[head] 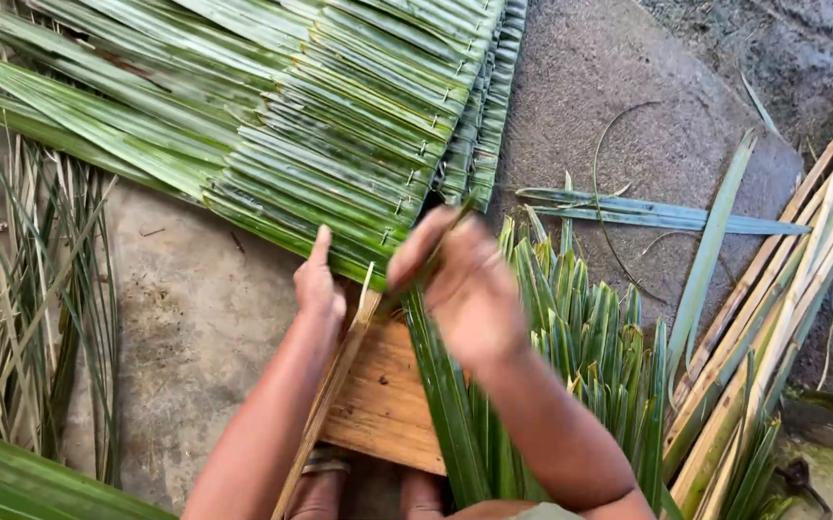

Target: Weaving palm leaves onto a wooden frame to create a thatched panel

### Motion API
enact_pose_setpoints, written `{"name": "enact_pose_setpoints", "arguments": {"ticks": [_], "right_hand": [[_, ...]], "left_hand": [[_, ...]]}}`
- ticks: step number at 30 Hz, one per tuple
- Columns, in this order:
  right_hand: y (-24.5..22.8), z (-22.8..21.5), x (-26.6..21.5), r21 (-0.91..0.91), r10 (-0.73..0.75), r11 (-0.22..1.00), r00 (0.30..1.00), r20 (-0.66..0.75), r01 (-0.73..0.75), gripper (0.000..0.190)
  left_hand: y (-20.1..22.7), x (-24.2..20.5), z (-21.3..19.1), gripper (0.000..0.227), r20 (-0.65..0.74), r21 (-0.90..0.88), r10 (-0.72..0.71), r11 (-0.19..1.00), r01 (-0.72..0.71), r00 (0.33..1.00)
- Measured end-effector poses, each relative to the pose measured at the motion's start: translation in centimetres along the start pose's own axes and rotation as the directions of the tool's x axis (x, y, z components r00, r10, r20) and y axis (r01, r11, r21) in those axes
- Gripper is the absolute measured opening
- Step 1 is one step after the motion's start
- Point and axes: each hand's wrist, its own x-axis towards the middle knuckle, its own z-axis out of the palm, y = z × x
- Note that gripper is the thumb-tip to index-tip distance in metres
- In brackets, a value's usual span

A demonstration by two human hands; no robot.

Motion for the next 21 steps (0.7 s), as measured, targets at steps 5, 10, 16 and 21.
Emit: {"name": "enact_pose_setpoints", "arguments": {"ticks": [5,10,16,21], "right_hand": [[0.5,-11.9,5.2,-0.063,0.033,0.995,0.87,-0.493,-0.073,0.058],[13.2,-18.9,3.2,0.019,0.253,0.908,0.514,-0.819,-0.418,0.031],[17.7,-21.0,5.2,-0.148,0.23,0.882,0.683,-0.693,-0.448,0.06],[15.9,-27.3,4.9,-0.4,0.119,0.811,0.789,-0.603,-0.428,0.053]], "left_hand": [[-0.9,0.0,-7.0,0.058,0.105,0.285,-0.127,0.954,0.092,0.986],[-0.8,-5.7,-8.7,0.048,0.389,0.686,-0.026,0.675,-0.271,0.921],[-3.5,-3.5,-8.4,0.042,0.391,0.769,0.183,0.473,-0.43,0.902],[-4.5,-1.3,-7.4,0.045,0.49,0.705,0.184,0.491,-0.512,0.852]]}}
